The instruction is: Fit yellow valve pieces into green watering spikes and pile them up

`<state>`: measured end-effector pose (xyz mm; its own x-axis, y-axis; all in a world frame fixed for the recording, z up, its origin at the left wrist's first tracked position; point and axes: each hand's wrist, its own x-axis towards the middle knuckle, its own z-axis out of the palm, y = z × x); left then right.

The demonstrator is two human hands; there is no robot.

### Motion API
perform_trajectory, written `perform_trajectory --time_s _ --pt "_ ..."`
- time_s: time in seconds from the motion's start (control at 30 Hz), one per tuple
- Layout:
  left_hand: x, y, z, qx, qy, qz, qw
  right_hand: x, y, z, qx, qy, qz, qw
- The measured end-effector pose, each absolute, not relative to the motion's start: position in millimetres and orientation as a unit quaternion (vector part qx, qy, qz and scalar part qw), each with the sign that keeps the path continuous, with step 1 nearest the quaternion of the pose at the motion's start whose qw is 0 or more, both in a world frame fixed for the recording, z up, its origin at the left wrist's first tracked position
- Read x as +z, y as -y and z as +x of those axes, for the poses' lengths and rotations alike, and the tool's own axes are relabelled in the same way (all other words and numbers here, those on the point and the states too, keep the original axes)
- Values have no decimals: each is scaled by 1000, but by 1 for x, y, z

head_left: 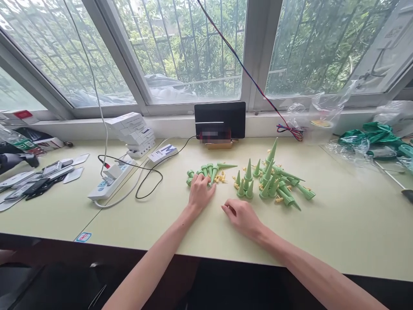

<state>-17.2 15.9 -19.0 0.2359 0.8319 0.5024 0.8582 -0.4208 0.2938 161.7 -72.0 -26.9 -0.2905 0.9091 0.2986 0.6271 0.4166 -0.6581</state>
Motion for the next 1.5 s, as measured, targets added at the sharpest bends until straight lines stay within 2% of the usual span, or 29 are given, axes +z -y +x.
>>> perform_trajectory --time_s 0.27,0.93,1.1,1.3,1.5 --pt "-24 -19 -16 -303 533 -790 26 -26 72 162 227 770 -500 326" --pt "-9 4 -19 -505 457 -732 25 -21 73 164 273 741 -496 360" --pt "-10 37 -32 -500 402 -767 18 -19 73 164 339 692 -494 402" --pt "-15 64 -37 -480 355 -802 -23 -17 77 163 479 596 -474 436" --pt "-17 66 -30 -417 307 -854 -52 -22 73 163 513 552 -475 454"
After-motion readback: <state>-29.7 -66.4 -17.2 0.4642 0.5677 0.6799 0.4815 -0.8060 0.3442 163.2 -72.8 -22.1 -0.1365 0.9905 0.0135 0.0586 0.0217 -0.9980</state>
